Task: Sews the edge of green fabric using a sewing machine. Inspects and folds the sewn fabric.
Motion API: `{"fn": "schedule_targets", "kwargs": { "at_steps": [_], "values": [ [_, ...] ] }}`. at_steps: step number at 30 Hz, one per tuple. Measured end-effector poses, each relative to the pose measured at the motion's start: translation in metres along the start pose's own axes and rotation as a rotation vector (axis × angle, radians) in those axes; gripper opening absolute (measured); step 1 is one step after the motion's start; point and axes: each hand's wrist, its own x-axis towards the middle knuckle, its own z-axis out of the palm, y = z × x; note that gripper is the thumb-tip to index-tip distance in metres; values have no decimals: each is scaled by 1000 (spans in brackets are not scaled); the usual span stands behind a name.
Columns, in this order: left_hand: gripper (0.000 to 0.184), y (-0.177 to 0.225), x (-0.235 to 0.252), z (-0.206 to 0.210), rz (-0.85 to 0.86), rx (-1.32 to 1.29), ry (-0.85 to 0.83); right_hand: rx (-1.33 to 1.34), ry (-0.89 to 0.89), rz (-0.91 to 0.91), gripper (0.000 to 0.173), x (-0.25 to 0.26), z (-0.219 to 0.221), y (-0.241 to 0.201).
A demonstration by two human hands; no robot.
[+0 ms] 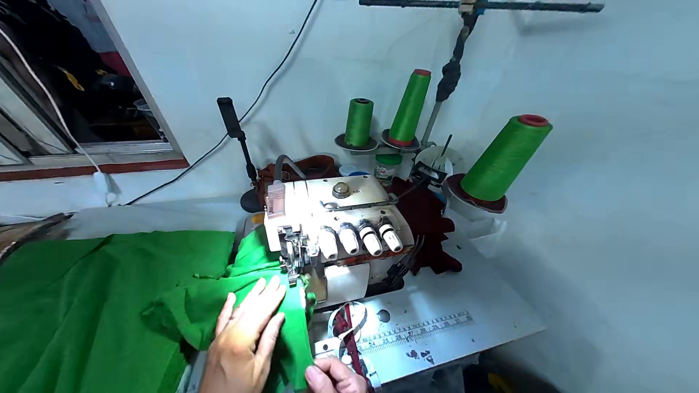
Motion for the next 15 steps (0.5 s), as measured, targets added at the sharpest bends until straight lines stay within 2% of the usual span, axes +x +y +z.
{"fn": "schedule_targets", "kwargs": {
  "at_steps": [8,12,15],
  "values": [
    [41,-55,52,5,-17,-154,-93,60,-4,-37,15,50,24,-16],
    [29,-33,41,-1,117,5,107,64,26,6,16,55,30,-19],
    [30,-4,13,-3,72,-122,90,91,49,-2,15,54,32,-17]
  ]
}}
